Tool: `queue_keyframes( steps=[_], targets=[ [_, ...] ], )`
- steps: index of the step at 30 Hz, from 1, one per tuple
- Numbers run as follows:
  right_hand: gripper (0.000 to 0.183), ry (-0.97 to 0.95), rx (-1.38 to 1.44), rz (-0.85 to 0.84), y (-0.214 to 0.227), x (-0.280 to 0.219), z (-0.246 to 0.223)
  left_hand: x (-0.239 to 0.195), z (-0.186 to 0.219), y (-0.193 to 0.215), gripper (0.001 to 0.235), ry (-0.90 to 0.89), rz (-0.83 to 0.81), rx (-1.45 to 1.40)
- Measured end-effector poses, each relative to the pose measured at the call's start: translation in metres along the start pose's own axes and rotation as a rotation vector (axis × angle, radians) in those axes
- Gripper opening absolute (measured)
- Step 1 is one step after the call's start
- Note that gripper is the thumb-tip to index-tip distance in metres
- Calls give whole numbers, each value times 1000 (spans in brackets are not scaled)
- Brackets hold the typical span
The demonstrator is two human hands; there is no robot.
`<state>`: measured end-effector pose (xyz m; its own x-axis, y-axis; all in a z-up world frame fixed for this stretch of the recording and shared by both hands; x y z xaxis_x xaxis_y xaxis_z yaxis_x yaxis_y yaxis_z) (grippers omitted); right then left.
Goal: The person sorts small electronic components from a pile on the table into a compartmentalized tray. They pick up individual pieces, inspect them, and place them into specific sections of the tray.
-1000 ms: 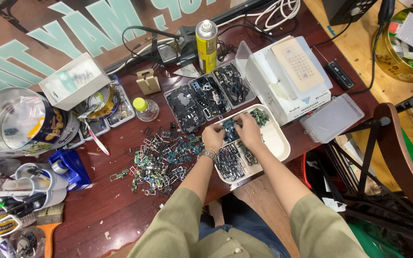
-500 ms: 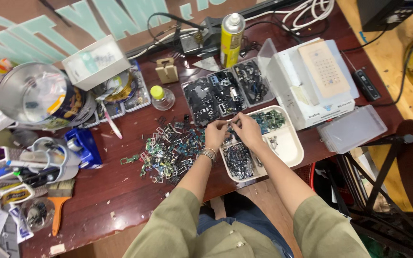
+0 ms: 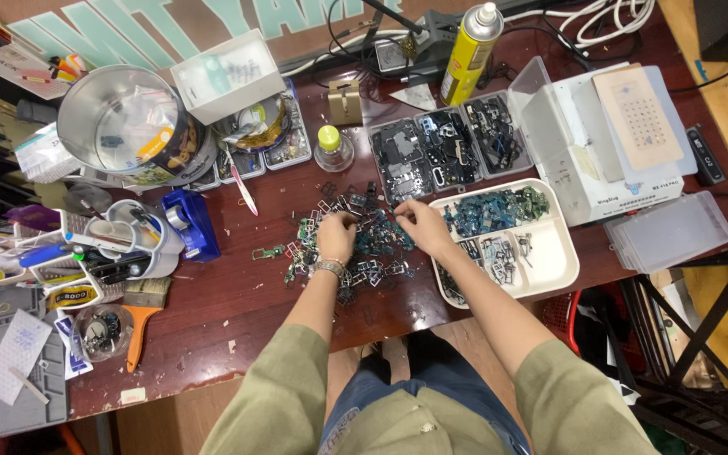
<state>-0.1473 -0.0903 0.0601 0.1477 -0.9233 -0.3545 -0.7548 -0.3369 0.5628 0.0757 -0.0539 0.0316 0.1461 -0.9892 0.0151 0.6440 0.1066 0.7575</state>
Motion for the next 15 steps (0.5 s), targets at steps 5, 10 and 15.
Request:
queue_keyframes(
  steps=[5, 10, 15],
  targets=[
    [20, -67, -8, -21, -9, -3, -4, 7, 29, -2, 27, -175, -4, 160],
    [20, -70, -5, -23, -7, 4, 4, 6, 28, -4, 21, -212, -1, 185],
    [21, -52, 12, -71, -29, 18, 3, 6, -13, -4, 14, -49, 48, -22]
  ],
)
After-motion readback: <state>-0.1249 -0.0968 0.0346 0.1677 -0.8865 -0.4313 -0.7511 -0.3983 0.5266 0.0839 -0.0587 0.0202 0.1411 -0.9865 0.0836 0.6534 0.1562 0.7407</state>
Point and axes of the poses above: each hand's wrist, its own x-axis towards the middle knuckle, its own y-axis out of the back of the hand, z = x × y, the point moved 8 cm from there along x, towards the middle knuckle, and after that the axes turned 12 degrees about -y, right-handed, at the moved point
